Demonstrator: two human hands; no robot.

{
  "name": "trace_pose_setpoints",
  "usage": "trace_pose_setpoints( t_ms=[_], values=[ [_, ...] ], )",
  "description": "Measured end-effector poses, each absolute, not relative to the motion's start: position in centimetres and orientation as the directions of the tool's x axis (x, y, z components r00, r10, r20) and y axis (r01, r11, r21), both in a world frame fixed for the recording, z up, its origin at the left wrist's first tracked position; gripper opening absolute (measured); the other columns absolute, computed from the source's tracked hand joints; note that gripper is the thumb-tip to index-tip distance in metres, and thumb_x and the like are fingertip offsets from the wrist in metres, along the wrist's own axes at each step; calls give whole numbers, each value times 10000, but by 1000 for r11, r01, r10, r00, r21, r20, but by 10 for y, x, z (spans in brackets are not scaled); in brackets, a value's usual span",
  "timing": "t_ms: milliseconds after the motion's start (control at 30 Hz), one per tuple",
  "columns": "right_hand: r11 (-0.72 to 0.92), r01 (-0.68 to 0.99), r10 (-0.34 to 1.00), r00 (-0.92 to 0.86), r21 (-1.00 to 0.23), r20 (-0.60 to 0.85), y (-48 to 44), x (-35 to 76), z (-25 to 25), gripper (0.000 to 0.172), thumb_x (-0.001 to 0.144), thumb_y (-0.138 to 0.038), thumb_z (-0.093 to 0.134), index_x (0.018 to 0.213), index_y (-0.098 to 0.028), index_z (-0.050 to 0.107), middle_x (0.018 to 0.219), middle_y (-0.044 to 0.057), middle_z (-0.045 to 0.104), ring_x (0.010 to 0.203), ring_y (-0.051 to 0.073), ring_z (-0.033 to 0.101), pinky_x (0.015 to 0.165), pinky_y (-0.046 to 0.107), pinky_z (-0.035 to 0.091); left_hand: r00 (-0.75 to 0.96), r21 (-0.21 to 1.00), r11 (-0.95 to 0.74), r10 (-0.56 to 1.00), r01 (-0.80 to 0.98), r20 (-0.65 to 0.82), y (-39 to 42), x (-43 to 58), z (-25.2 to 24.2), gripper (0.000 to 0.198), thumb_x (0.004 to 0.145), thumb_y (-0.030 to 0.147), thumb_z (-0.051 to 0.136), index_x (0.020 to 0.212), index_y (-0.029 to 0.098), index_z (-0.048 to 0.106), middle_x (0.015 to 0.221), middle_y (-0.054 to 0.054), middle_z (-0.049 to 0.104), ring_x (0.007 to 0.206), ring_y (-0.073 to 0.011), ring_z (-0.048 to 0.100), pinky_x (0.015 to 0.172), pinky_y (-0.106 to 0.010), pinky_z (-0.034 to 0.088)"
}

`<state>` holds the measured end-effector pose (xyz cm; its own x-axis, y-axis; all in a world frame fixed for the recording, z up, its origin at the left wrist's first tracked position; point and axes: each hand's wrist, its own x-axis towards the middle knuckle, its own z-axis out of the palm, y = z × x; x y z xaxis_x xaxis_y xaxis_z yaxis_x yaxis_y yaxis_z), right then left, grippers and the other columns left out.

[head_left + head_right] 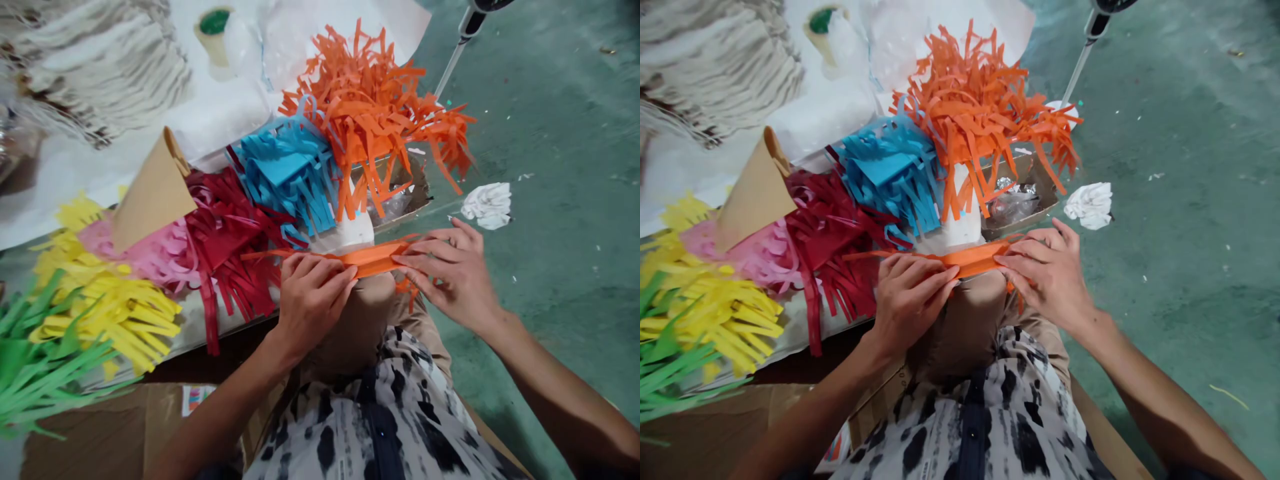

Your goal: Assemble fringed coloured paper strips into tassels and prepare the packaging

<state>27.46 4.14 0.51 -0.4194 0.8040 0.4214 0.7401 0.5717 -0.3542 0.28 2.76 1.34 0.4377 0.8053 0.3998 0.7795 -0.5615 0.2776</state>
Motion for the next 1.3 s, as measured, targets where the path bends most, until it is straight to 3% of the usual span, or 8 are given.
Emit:
trace_pose_setpoints(
  t_ms=[100,267,500,867,1000,1100,1167,1300],
  values=[
    [524,750,847,-412,-403,335,47,272,14,102,999,-345,693,1034,-295,775,1060,-4,796,1082,267,650,1174,596,318,431,230,-566,784,791,447,27,3,16,77,933,198,753,953,272,749,972,36,818,1005,-213,695,1078,-493,392],
    [479,781,875,-391,-400,285,51,265,20,164,1020,-375,640,966,-268,752,1003,2,784,1064,270,637,1178,586,286,427,265,-555,804,789,413,26,5,23,65,930,205,732,936,267,712,1011,45,816,1177,-271,661,1297,-663,84],
    [388,862,914,-317,-325,252,50,252,17,236,1034,-382,562,918,-217,685,844,29,710,1010,286,615,1128,554,317,257,389,-318,945,864,201,33,8,23,122,989,310,647,901,236,689,954,-20,756,1105,-282,608,1266,-666,191],
    [324,937,942,-307,-129,139,56,234,25,266,991,-401,557,805,-217,600,784,45,647,985,307,596,1047,537,352,226,197,-255,961,947,157,46,18,23,198,959,330,629,805,211,659,853,-63,691,955,-290,611,1197,-612,374],
    [282,950,946,-253,-131,202,57,250,21,200,966,-403,612,893,-220,651,819,60,687,1016,329,622,1049,571,382,235,175,-282,940,943,245,46,21,25,91,949,272,669,1008,215,711,1037,-76,743,1057,-300,640,1242,-671,314],
    [268,954,918,-211,-133,337,57,277,20,163,942,-389,678,1003,-239,699,936,81,752,1076,350,659,1087,591,402,423,160,-506,826,848,371,45,23,23,216,979,173,652,1145,293,718,1218,-17,757,1189,-279,646,1294,-726,180],
    [259,959,876,-185,-112,446,51,288,23,163,938,-307,686,1092,-266,717,1057,91,782,1118,360,677,1119,600,408,551,129,-639,734,758,397,47,25,22,252,1005,131,614,1128,315,733,1166,17,776,1171,-242,673,1313,-726,148],
    [473,875,802,-378,-104,463,24,270,27,452,942,-142,631,1377,-267,645,1262,74,782,1180,321,695,1118,559,448,609,125,-683,708,720,358,48,30,23,225,1022,148,602,1136,278,746,1087,-6,795,1098,-234,705,1302,-735,185]
  ],
)
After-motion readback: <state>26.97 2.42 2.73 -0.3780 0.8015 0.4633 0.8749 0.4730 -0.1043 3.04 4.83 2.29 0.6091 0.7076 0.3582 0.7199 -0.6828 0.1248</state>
